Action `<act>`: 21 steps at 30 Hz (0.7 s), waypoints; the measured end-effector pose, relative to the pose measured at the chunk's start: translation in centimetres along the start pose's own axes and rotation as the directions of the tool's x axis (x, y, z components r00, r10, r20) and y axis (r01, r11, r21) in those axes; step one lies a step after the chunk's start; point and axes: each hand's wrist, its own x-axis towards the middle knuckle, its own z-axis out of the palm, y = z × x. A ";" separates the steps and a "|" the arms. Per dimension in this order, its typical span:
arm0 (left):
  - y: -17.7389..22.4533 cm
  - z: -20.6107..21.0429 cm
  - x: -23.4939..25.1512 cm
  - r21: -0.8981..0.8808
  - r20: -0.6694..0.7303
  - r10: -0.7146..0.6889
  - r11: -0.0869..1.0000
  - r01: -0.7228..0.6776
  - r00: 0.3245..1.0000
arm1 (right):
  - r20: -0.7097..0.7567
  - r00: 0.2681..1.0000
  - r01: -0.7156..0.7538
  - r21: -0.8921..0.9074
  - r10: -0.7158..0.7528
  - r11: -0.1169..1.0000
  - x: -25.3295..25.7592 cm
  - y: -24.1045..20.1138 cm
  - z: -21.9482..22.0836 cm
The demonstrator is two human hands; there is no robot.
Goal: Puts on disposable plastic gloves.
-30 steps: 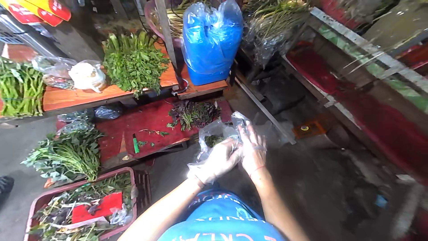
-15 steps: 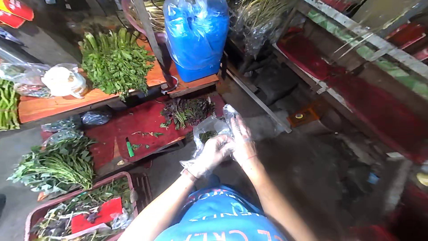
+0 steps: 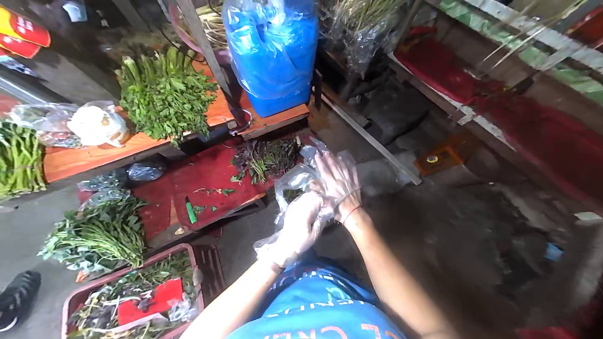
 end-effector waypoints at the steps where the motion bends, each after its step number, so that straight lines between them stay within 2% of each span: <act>1: 0.5 0.2 0.2 0.066 -0.027 0.053 0.997 -0.052 0.998 | 0.029 1.000 -0.001 0.032 0.000 1.000 0.2 0.2 0.0; 2: 1.0 0.5 0.4 0.123 -0.051 0.112 0.987 -0.105 0.992 | 0.029 0.999 0.023 0.054 -0.024 0.998 0.4 0.6 0.1; 3: 1.3 0.9 0.6 0.137 -0.070 0.153 0.980 -0.143 0.986 | -0.040 0.998 0.057 0.110 -0.053 0.992 0.5 0.9 0.4; 4: 1.4 1.3 0.7 0.100 -0.087 0.180 0.980 -0.171 0.980 | -0.147 0.988 0.089 0.258 -0.052 0.962 0.6 1.1 0.5; 5: 1.5 1.8 0.6 0.008 -0.090 0.200 0.980 -0.200 0.976 | -0.231 0.973 0.109 0.509 0.013 0.854 0.7 0.9 0.4; 6: 1.6 2.2 0.4 -0.105 -0.089 0.215 0.969 -0.224 0.972 | -0.176 0.980 0.082 0.791 0.097 0.607 0.7 0.6 -0.5; 7: 1.7 2.8 0.0 -0.189 -0.112 0.207 0.956 -0.225 0.972 | -0.084 0.989 0.047 0.961 0.124 0.274 0.9 0.7 -1.4; 8: 1.6 3.4 -0.4 -0.228 -0.169 0.159 0.954 -0.196 0.973 | -0.006 0.997 0.010 0.999 0.082 -0.045 1.2 1.1 -2.1; 9: 1.3 3.9 -0.4 -0.231 -0.242 0.082 0.963 -0.140 0.967 | 0.038 0.999 -0.030 0.960 0.024 -0.277 1.3 1.3 -2.9; 10: 0.9 4.0 -0.2 -0.214 -0.300 0.025 0.973 -0.093 0.954 | 0.050 0.999 -0.045 0.923 0.004 -0.382 1.1 1.3 -3.5; 12: 0.4 3.6 0.9 -0.116 -0.323 0.031 0.991 -0.072 0.946 | 0.035 0.998 -0.050 0.907 -0.044 -0.417 0.4 0.8 -3.8; 15: 0.9 3.0 2.4 0.075 -0.243 0.177 0.984 -0.163 0.954 | 0.034 0.999 -0.045 0.903 -0.034 -0.427 0.2 0.4 -3.5; 16: 1.0 3.1 2.6 0.063 -0.237 0.175 0.984 -0.164 0.956 | 0.034 0.999 -0.035 0.907 -0.009 -0.421 0.3 0.6 -3.4; 17: 1.1 3.2 2.5 -0.006 -0.236 0.143 0.989 -0.149 0.961 | 0.023 1.000 -0.017 0.930 0.012 -0.368 0.3 0.9 -3.3; 19: 1.0 3.5 2.3 -0.150 -0.216 0.102 0.979 -0.136 0.971 | -0.009 1.000 0.009 0.978 0.002 -0.209 0.0 1.5 -3.2; 21: 0.9 4.0 1.8 -0.186 -0.185 0.125 0.970 -0.159 0.975 | -0.055 0.998 0.059 0.986 0.029 -0.158 -0.5 1.6 -3.3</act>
